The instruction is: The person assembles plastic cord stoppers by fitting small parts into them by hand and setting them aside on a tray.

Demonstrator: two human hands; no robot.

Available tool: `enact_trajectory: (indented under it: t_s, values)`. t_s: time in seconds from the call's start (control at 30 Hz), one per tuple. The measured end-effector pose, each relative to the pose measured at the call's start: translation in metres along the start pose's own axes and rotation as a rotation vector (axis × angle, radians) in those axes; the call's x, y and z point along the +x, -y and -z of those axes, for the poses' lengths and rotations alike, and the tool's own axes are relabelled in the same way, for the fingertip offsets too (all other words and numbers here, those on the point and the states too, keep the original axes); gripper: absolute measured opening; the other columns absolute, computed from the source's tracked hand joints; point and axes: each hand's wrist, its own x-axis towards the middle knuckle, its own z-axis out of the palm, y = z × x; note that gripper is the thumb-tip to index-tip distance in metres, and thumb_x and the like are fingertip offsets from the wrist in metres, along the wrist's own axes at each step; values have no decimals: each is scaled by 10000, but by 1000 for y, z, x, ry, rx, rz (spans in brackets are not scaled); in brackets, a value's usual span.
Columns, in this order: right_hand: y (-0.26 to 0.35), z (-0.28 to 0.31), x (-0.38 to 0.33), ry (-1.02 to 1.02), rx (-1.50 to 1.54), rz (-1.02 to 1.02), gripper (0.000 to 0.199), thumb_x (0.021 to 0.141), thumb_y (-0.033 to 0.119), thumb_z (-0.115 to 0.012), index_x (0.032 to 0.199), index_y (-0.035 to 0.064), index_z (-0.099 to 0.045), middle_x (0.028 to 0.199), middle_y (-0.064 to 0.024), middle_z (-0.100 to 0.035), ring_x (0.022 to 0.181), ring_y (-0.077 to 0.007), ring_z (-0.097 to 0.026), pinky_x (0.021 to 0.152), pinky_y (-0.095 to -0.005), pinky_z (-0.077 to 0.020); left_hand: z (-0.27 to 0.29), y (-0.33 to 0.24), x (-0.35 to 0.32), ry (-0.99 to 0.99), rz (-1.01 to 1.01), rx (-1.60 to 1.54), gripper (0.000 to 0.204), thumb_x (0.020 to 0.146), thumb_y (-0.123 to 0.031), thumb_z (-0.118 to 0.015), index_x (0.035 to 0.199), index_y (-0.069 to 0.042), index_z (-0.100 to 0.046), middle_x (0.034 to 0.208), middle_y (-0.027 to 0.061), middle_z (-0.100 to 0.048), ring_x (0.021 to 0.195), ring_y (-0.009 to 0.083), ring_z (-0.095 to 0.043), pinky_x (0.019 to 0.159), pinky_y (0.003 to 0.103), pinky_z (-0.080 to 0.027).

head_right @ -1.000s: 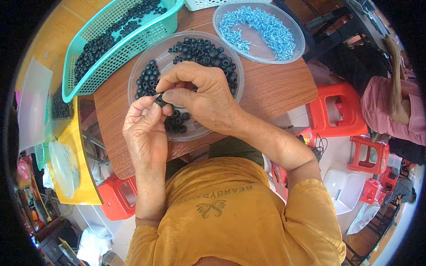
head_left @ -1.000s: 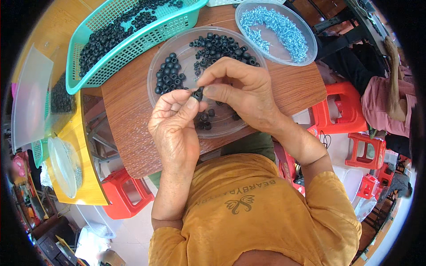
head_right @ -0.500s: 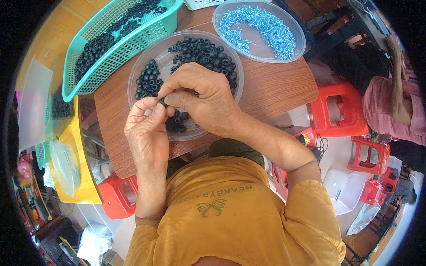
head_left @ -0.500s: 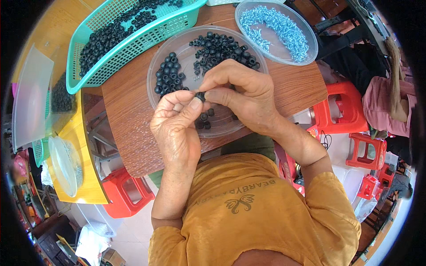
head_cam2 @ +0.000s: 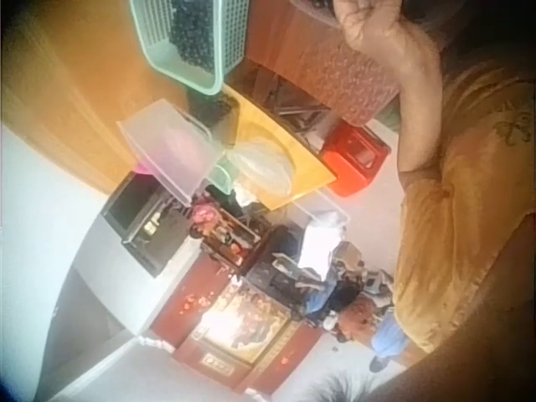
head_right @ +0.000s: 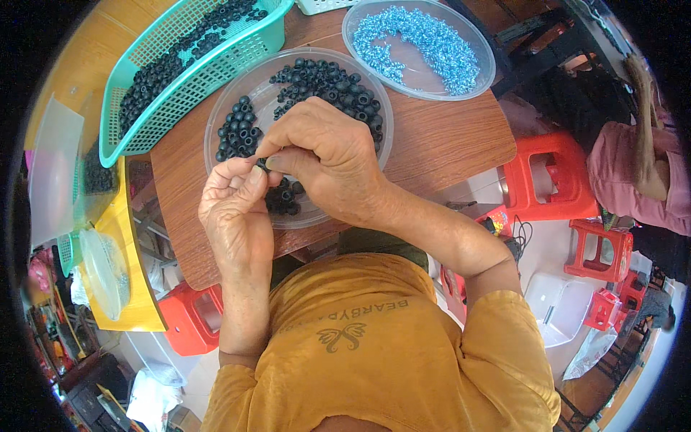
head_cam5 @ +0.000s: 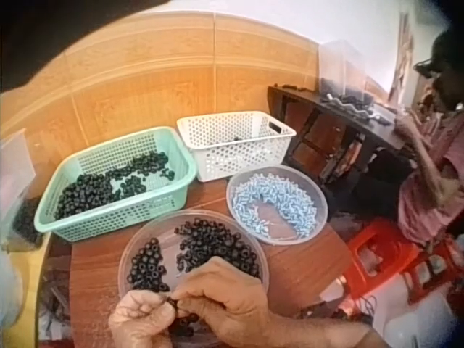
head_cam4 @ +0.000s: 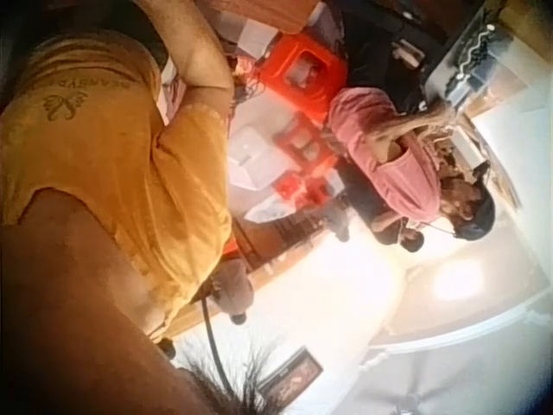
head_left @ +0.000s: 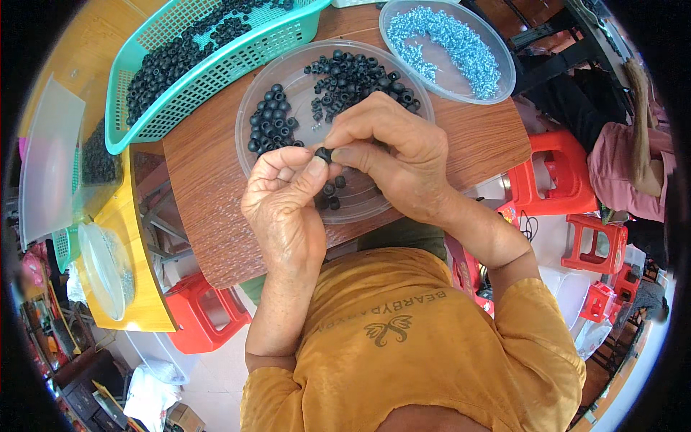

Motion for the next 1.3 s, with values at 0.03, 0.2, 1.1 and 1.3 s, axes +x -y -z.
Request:
enact_trajectory:
  t_s: [0.03,0.2,1.1,1.3]
  values:
    - [0,-2,0,0,0,-1,173,737,-100,-657,884,-8,-654,900,-86,-611,816,-143,-589,680,-247,-481,0,1,0,0,0,0,147,795,80,-648,908,25,-571,905,147,-654,766,195,-642,732,310,-552]
    - [-2,-13,-7,-147,159,-201,161,701,-42,-672,834,48,-660,784,-55,-634,751,-212,-586,677,-304,-464,-2,3,-1,-17,-12,18,135,801,87,-636,901,24,-570,925,147,-652,799,183,-635,734,318,-556]
    - [-9,-11,-9,-230,-303,417,270,600,-90,-685,857,-36,-621,866,-145,-624,718,-281,-570,587,-332,-469,-13,2,-2,37,103,-100,143,813,72,-625,916,-21,-590,901,85,-646,868,159,-608,816,268,-471]
    - [-5,-2,-19,-171,-359,382,262,598,-80,-681,849,-45,-617,852,-147,-619,700,-280,-566,573,-333,-466,-18,7,-8,-12,148,-31,157,805,81,-633,926,-5,-581,888,74,-637,843,147,-609,803,258,-482]
